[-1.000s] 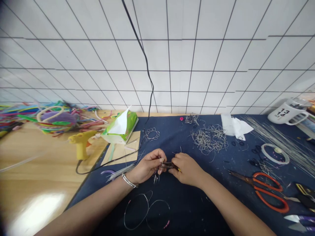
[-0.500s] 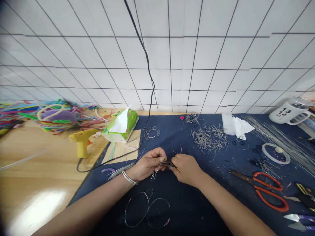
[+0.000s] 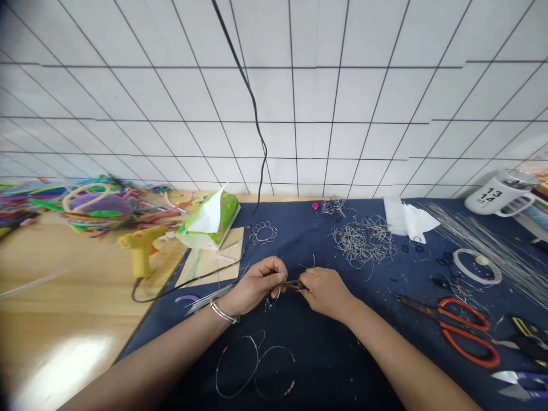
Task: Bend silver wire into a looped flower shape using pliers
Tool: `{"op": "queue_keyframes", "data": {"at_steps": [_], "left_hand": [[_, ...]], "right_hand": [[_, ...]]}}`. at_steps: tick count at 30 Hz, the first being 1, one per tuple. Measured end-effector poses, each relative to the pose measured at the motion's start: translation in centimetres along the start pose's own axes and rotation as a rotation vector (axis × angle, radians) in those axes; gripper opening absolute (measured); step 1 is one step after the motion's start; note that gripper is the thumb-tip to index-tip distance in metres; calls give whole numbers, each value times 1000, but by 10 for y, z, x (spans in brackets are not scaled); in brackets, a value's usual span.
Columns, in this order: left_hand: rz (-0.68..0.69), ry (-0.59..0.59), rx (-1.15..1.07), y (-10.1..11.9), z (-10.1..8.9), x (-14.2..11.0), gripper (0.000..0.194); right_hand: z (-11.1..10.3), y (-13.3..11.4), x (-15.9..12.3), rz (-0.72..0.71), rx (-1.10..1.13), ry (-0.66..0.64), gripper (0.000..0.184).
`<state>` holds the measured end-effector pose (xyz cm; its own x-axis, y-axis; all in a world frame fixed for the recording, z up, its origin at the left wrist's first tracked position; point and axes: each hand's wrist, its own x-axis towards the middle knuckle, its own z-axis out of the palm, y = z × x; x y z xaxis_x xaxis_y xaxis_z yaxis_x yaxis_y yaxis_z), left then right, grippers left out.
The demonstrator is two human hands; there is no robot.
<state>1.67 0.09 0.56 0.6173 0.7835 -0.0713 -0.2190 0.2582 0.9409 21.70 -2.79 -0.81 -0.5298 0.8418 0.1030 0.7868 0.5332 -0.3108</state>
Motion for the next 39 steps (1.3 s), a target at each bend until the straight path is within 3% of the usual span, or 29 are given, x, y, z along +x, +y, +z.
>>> {"op": "queue_keyframes", "data": {"at_steps": [9, 16, 23, 27, 33, 39], "left_hand": [[12, 8, 27, 0, 0, 0, 14], [109, 222, 37, -2, 0, 4, 14], [111, 308, 63, -7, 8, 2, 14], [59, 313, 4, -12, 15, -2, 13], [16, 273, -93, -10, 17, -3, 16], [-7, 304, -107, -9, 17, -3, 15]], "right_hand": [[-3, 1, -1, 39, -19, -18, 16], [-15, 4, 1, 234, 87, 126, 24], [-10, -27, 8, 246, 254, 313, 24], [-3, -38, 11, 296, 268, 302, 35], [0, -32, 9, 210, 281, 375, 10], [4, -32, 8, 84, 150, 373, 25]]}}
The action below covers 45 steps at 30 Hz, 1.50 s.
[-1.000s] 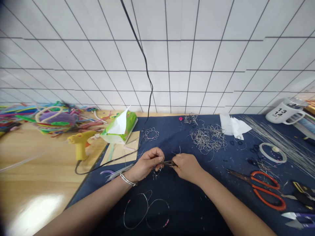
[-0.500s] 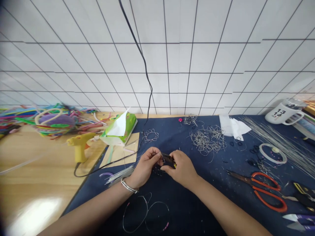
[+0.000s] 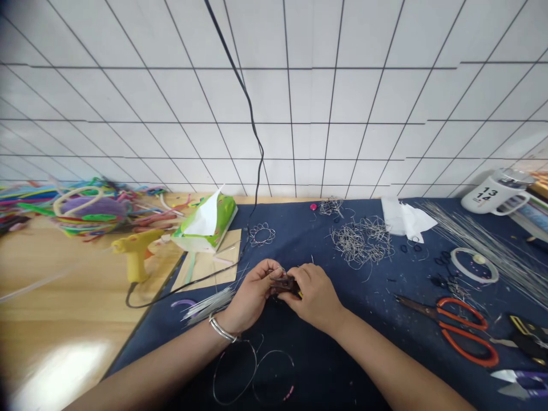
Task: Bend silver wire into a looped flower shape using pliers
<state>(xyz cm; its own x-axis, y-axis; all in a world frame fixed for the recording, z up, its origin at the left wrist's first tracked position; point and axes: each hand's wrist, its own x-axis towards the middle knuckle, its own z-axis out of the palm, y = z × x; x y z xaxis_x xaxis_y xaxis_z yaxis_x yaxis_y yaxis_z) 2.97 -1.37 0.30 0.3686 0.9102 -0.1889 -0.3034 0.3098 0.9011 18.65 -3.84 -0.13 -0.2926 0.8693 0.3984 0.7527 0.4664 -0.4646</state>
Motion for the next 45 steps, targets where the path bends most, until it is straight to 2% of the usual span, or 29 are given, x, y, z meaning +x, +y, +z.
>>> {"op": "queue_keyframes", "data": {"at_steps": [4, 7, 13, 16, 22, 27, 34, 40, 43, 45], "left_hand": [[-23, -8, -19, 2, 1, -1, 17], [-59, -42, -42, 3, 1, -1, 19], [-103, -100, -16, 5, -2, 3, 22], [-123, -120, -19, 5, -3, 4, 23], [-67, -36, 82, 4, -5, 7, 24], [-24, 6, 127, 2, -8, 10, 23], [102, 47, 204, 1, -7, 11, 18], [87, 108, 158, -4, -8, 13, 22], [58, 71, 148, -2, -9, 12, 23], [18, -9, 165, -1, -9, 11, 24]], "right_hand": [[0, 1, 0, 25, 4, 16, 19], [-2, 2, 0, 69, 122, 20, 15], [-13, 4, 3, 426, 521, -88, 25], [-16, 6, 5, 507, 666, -103, 25], [-13, 10, 5, 564, 780, -84, 24], [-12, 12, 4, 583, 781, -86, 24], [-11, 11, 5, 613, 812, -74, 20], [-14, 10, 6, 597, 830, -184, 22], [-13, 11, 5, 629, 811, -202, 20], [-12, 12, 5, 677, 799, -170, 18]]}}
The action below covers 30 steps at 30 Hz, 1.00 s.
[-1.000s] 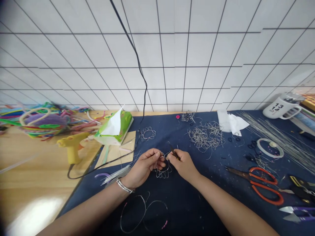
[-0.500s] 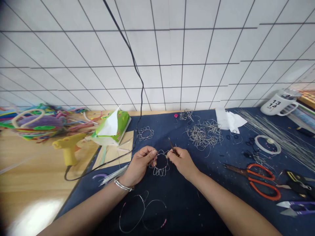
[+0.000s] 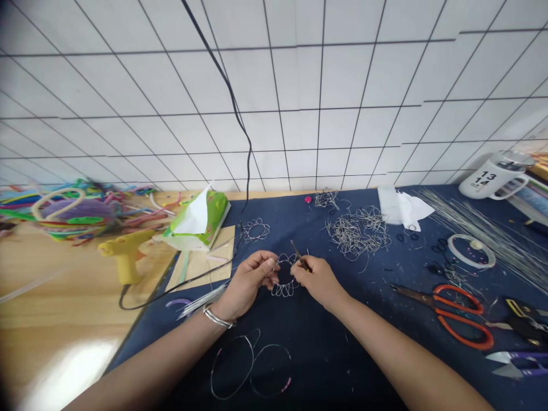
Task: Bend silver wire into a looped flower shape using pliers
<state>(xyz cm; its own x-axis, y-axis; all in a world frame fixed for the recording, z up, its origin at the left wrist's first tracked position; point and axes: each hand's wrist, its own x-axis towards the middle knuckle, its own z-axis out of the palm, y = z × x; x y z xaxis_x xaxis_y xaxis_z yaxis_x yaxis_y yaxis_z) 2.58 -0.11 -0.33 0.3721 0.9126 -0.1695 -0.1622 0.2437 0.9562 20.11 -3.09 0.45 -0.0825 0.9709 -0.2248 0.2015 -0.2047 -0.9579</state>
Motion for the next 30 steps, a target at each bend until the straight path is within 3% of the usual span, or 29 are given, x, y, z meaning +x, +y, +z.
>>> {"op": "queue_keyframes", "data": {"at_steps": [4, 6, 8, 10, 13, 15, 19, 22, 24, 26, 28, 30], "left_hand": [[-75, -187, 71, 3, -2, 2, 34], [-86, -215, 104, 3, -5, 5, 33], [-59, -180, 140, 4, -10, 8, 31], [-19, -106, 177, 4, -16, 12, 31], [10, 4, 240, 4, -28, 18, 30], [22, 55, 276, 5, -34, 22, 30], [75, 114, 320, 10, -43, 27, 29], [60, 86, 341, 15, -46, 24, 26], [51, 63, 350, 17, -45, 16, 24], [62, 26, 337, 16, -40, 6, 21], [91, -18, 318, 12, -34, -6, 20], [97, -46, 284, 8, -28, -18, 19]], "right_hand": [[-6, -1, 3, 27, 25, 19, 19], [-16, -4, 6, 54, 20, -22, 21], [-31, -9, 9, 93, -36, -46, 25], [-50, -15, 11, 54, -156, 53, 31], [-74, -21, 12, -48, -491, 144, 37], [-81, -23, 10, -53, -738, 74, 41], [-72, -21, 1, -205, -1096, -213, 40], [-58, -23, -6, -361, -1170, -184, 39], [-50, -26, -9, -385, -1103, -103, 36], [-39, -31, -10, -315, -930, -50, 37], [-24, -34, -11, -196, -720, -109, 42], [-6, -35, -13, -187, -618, -178, 40]]}}
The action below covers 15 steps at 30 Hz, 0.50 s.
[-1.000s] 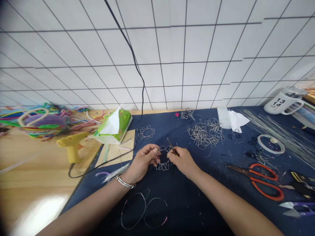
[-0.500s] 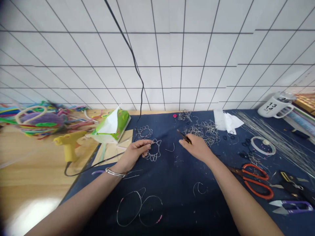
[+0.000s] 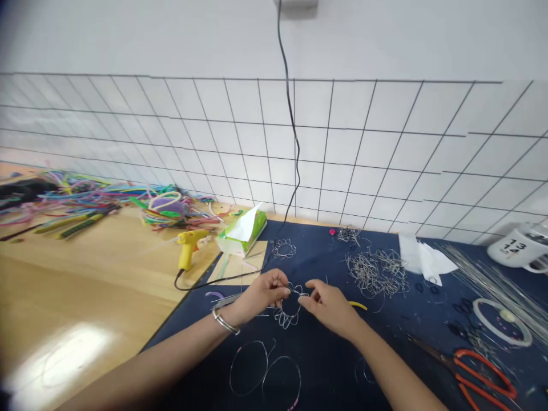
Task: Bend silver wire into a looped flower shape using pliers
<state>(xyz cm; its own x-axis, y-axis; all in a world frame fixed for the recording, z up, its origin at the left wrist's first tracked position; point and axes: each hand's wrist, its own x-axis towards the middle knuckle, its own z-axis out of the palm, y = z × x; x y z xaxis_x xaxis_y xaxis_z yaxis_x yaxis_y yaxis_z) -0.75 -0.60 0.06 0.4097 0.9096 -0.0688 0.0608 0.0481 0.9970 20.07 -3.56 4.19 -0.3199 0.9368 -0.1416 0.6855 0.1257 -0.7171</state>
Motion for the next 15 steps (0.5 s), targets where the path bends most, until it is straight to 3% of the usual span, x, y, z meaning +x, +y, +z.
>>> {"op": "queue_keyframes", "data": {"at_steps": [3, 6, 9, 11, 15], "left_hand": [[40, 7, -17, -3, 2, -12, 18], [54, 34, 33, -5, -10, -14, 18], [116, 137, 162, -4, -28, -6, 16], [243, 182, 342, 1, -37, 4, 13], [327, 212, 360, 12, -38, 33, 18]], "right_hand": [[18, -11, 5, -12, 94, -82, 26], [19, -11, 15, 50, 227, -143, 25], [3, -4, 33, 134, 347, -15, 27], [-11, 2, 48, 147, 368, 29, 29], [-26, 12, 76, 146, 422, 118, 33]]}}
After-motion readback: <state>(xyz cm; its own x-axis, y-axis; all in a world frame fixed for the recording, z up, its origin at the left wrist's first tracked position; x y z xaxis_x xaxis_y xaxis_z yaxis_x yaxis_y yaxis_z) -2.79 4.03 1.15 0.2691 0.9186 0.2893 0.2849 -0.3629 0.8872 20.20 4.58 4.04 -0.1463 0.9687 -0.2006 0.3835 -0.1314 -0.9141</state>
